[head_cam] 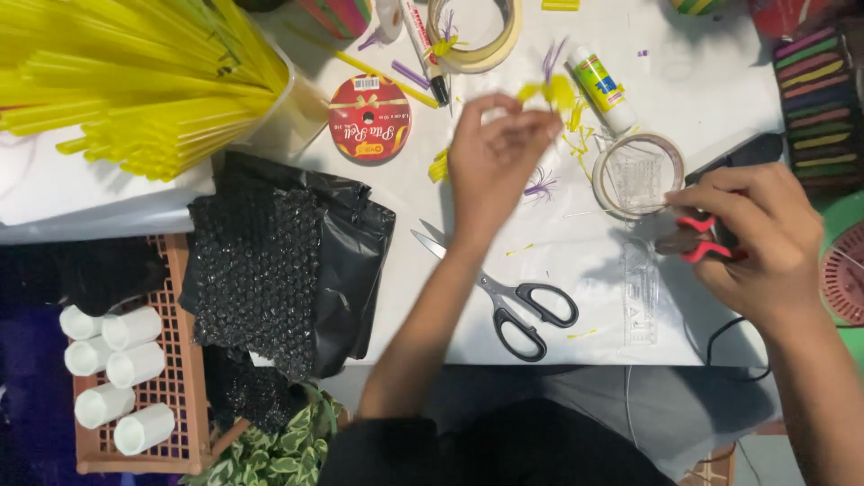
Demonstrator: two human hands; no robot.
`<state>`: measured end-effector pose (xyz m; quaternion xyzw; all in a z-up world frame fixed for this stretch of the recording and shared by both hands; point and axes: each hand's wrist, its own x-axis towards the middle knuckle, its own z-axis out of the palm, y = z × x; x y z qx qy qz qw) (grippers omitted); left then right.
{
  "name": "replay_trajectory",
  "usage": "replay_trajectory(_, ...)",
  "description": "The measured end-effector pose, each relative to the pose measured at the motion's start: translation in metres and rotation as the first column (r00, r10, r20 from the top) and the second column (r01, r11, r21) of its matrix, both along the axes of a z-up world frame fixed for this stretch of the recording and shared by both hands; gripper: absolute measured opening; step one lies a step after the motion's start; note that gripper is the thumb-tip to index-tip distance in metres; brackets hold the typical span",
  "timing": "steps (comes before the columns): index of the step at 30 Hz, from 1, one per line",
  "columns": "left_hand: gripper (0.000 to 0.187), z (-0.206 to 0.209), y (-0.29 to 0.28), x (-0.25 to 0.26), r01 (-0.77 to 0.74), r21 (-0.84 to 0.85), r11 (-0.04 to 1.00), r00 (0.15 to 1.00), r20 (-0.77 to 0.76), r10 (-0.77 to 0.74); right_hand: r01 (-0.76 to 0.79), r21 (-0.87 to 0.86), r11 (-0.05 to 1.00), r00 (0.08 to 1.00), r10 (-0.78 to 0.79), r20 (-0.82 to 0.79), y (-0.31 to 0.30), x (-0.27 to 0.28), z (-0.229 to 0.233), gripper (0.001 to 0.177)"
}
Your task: Assembling decorative items using wire, glue, and small plastic components
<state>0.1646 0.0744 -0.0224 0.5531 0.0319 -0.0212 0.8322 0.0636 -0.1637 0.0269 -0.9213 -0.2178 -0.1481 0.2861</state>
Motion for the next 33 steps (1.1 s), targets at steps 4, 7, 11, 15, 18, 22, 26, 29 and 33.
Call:
replay_trajectory(4,0.055,0.008,-0.018,-0.054,-0.197,-0.315,0.928,0.955,-0.277,0.109,0.052,0.117,0.992,0.997,-0.058,0.042,0.019,-0.004,0.007,0.018)
replay_trajectory(7,0.037,-0.011,-0.031,-0.079,-0.222,-0.554,0.802,0.968,-0.224,0.113,0.09,0.136,0.987,0.994,-0.098,0.056,0.029,-0.005,0.015,0.005)
replay_trajectory(11,0.046,-0.022,-0.045,-0.098,-0.31,-0.581,0.753,0.945,-0.276,0.175,0.062,0.172,0.983,0.99,-0.082,0.112,0.038,-0.004,0.017,0.015)
replay_trajectory(15,0.042,-0.006,-0.046,-0.101,-0.289,-0.518,0.805,0.956,-0.201,0.214,0.12,0.154,0.981,0.986,-0.135,0.095,0.045,-0.01,0.021,0.016)
replay_trajectory(18,0.041,-0.002,-0.045,-0.101,-0.298,-0.509,0.808,0.952,-0.217,0.214,0.13,0.168,0.977,0.986,-0.146,0.086,0.046,-0.011,0.02,0.009)
replay_trajectory(22,0.04,-0.016,-0.047,-0.105,-0.289,-0.511,0.809,0.957,-0.184,0.226,0.121,0.163,0.979,0.987,-0.136,0.083,0.046,-0.011,0.018,0.015)
replay_trajectory(26,0.051,-0.024,-0.046,-0.111,-0.242,-0.47,0.849,0.964,-0.219,0.154,0.125,0.177,0.976,0.985,-0.143,0.097,0.047,-0.012,0.016,0.015)
replay_trajectory(29,0.051,-0.025,-0.043,-0.111,-0.177,-0.489,0.854,0.978,-0.186,0.097,0.129,0.181,0.975,0.984,-0.148,0.099,0.047,-0.013,0.015,0.014)
replay_trajectory(33,0.045,-0.02,-0.038,-0.109,-0.038,-0.559,0.828,0.994,-0.104,-0.024,0.131,0.192,0.973,0.983,-0.152,0.098,0.048,-0.015,0.017,0.011)
